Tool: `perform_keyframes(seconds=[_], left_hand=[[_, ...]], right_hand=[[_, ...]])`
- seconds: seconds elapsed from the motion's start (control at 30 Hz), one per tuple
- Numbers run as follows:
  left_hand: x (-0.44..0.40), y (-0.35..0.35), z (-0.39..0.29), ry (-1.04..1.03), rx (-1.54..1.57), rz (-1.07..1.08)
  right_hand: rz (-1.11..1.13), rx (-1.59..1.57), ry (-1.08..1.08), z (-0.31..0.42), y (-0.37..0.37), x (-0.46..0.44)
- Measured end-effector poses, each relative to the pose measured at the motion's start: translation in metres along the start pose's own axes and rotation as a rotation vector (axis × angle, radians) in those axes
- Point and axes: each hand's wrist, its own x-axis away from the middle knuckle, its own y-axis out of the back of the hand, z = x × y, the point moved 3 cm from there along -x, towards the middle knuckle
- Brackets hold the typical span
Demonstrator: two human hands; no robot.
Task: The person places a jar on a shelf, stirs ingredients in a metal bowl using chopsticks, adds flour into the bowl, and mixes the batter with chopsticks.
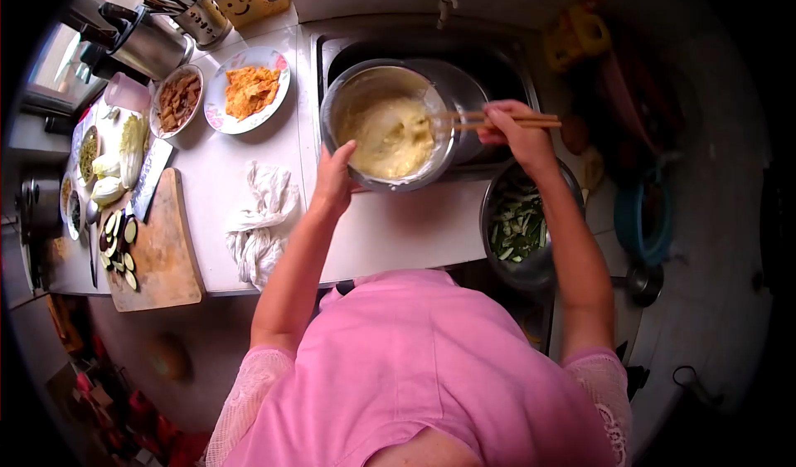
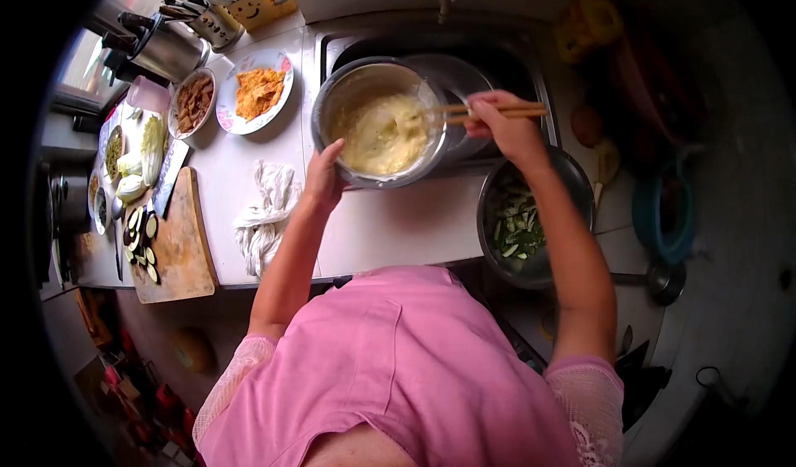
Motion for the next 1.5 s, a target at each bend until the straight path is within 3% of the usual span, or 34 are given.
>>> perform_keyframes(seconds=[0.03,0.1,0.17,0.23,0.27,0.37,0.43,0.47,0.57,0.63,0.67,0.7,0.77,0.83,0.9,0.97,1.07,1.23,1.27,1.37,1.43,1.5], left_hand=[[0.001,-0.010,-0.002,-0.052,-0.072,-0.016],[0.003,-0.016,-0.005,-0.024,-0.082,-0.039],[-0.001,0.001,-0.002,0.120,0.086,0.030],[-0.002,0.003,-0.006,0.037,0.115,0.034],[-0.006,0.004,0.002,0.020,0.071,-0.001],[0.000,-0.016,0.003,0.015,0.009,-0.031],[-0.007,0.002,0.000,0.116,0.121,0.036],[-0.008,0.007,-0.004,-0.003,0.139,0.046],[-0.008,-0.001,0.001,-0.015,-0.056,-0.052],[-0.011,-0.012,0.011,0.004,0.054,-0.013],[-0.016,-0.005,0.011,0.054,0.083,-0.005],[-0.017,0.005,0.012,0.114,0.114,-0.003],[-0.004,-0.001,-0.010,-0.024,0.099,0.047],[-0.008,-0.003,0.001,-0.016,0.027,-0.026],[-0.005,-0.018,0.007,-0.024,0.017,0.000],[-0.011,-0.006,0.012,0.094,0.081,0.006],[-0.007,-0.001,0.002,0.098,0.017,0.043],[-0.004,0.009,-0.002,0.132,0.114,0.005],[-0.004,0.009,-0.001,0.153,0.128,0.020],[-0.010,0.001,0.017,0.121,0.057,-0.028],[-0.007,-0.004,0.015,0.088,-0.028,-0.015],[-0.002,0.001,0.004,0.119,0.086,0.021]], right_hand=[[-0.065,-0.012,0.052,0.006,-0.017,-0.004],[0.103,0.068,0.098,0.002,-0.048,0.004],[0.222,0.003,-0.057,0.004,-0.040,0.022],[0.119,-0.028,-0.080,0.001,-0.002,0.006],[-0.014,-0.048,0.012,0.000,0.001,0.000],[0.116,0.015,0.083,0.003,-0.046,0.006],[0.193,-0.018,-0.089,0.000,-0.037,0.021],[0.130,-0.028,-0.099,-0.003,-0.013,0.018],[-0.065,-0.082,0.035,0.000,-0.010,-0.006],[-0.003,0.014,0.070,-0.003,-0.044,-0.001],[0.135,-0.118,-0.003,-0.006,-0.055,0.009],[0.198,-0.024,-0.011,-0.003,-0.046,0.016],[0.123,-0.021,-0.105,0.001,-0.012,0.010],[-0.006,-0.015,0.010,0.004,-0.012,-0.009],[0.026,0.019,0.124,0.010,-0.051,-0.007],[0.137,-0.042,0.107,0.019,-0.061,-0.004],[0.185,0.231,0.271,0.040,-0.038,-0.031],[0.285,0.437,0.077,0.063,-0.013,-0.012],[0.339,0.473,0.130,0.064,-0.018,-0.001],[0.395,0.298,0.099,0.053,-0.056,0.005],[0.293,0.169,0.219,0.036,-0.060,-0.021],[0.209,0.134,0.105,0.036,-0.036,-0.026]])
